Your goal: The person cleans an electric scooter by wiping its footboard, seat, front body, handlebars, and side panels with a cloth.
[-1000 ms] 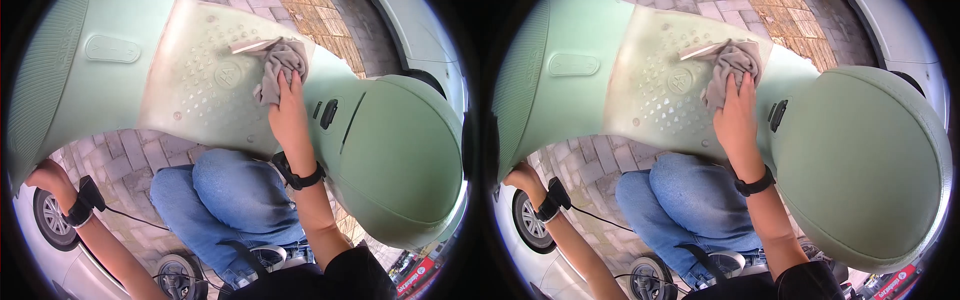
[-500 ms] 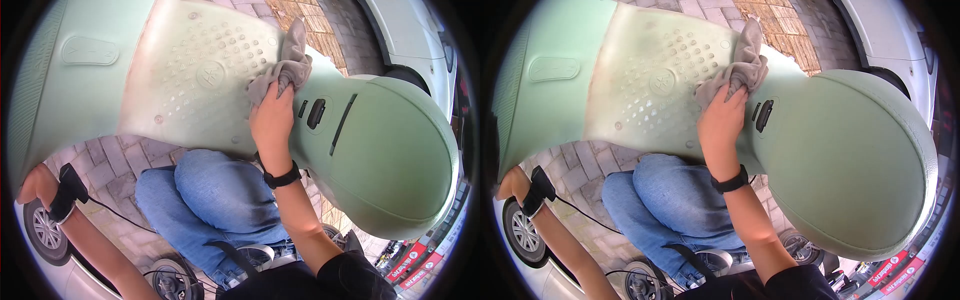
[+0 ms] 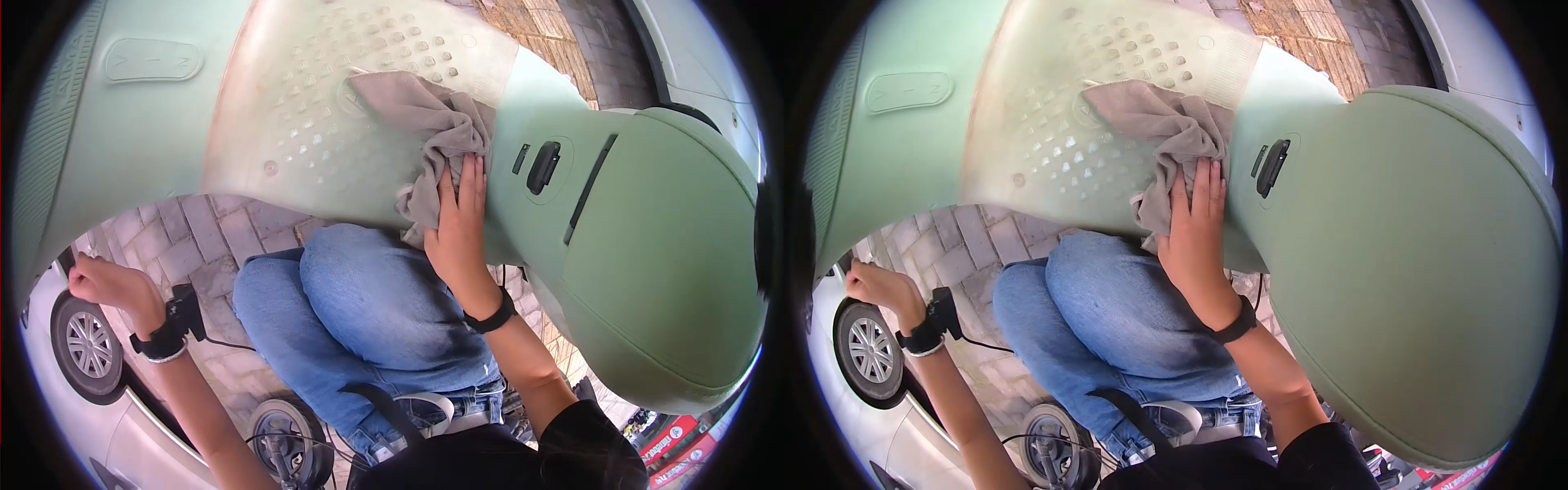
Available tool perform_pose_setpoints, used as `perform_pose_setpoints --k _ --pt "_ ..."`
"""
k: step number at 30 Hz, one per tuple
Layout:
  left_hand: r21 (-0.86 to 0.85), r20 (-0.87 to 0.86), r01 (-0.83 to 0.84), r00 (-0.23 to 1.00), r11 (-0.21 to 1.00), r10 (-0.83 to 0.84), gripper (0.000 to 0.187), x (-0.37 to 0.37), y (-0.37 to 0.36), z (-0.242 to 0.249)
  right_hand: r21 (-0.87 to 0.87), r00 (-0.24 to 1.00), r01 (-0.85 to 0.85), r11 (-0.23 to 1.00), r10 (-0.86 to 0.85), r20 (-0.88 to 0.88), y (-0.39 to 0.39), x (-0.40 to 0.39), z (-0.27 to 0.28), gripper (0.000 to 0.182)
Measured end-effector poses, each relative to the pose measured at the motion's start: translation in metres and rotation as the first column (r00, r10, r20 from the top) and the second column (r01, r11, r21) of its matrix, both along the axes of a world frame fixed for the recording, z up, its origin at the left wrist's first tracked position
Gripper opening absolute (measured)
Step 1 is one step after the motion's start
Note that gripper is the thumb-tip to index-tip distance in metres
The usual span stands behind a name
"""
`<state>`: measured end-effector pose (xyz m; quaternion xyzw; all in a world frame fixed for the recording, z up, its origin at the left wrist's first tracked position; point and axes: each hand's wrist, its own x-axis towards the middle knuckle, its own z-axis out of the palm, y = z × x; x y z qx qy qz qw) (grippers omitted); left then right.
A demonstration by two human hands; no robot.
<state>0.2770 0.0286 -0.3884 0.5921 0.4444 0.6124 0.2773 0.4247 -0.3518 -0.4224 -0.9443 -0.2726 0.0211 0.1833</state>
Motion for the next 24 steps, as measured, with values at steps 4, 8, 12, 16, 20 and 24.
perform_pose_setpoints --k 4,8,12,16,20,24 --pt "-0.392 -0.264 0.606 0.647 0.692 -0.716 0.012 0.031 -0.081 -0.042 0.05 0.994 -0.041 0.998 0.046 -0.1 -0.011 0.001 -0.016 0.057" --pt "-0.583 -0.537 0.778 -0.152 0.234 -0.83 0.016 0.083 -0.123 -0.023 0.181 0.982 0.01 0.983 0.024 -0.186 -0.005 -0.006 -0.015 0.049" --pt "-0.522 -0.611 0.846 -0.282 0.109 -0.739 0.023 0.106 -0.182 -0.054 0.355 0.914 0.239 0.904 -0.087 -0.396 0.002 -0.016 -0.023 0.044" --pt "-0.62 -0.661 0.776 -0.438 0.115 -0.609 0.028 0.105 -0.239 -0.071 0.33 0.682 0.47 0.819 -0.099 -0.725 0.001 -0.019 0.007 0.032" --pt "-0.569 -0.691 0.744 -0.2 0.351 -0.695 0.029 0.094 -0.266 -0.087 0.252 0.59 0.454 0.855 -0.076 -0.804 -0.01 -0.033 0.015 0.032" --pt "-0.647 -0.672 0.586 -0.135 0.488 -0.728 0.036 0.094 -0.29 -0.063 0.256 0.527 0.497 0.829 -0.054 -0.848 -0.04 -0.079 0.061 0.042"
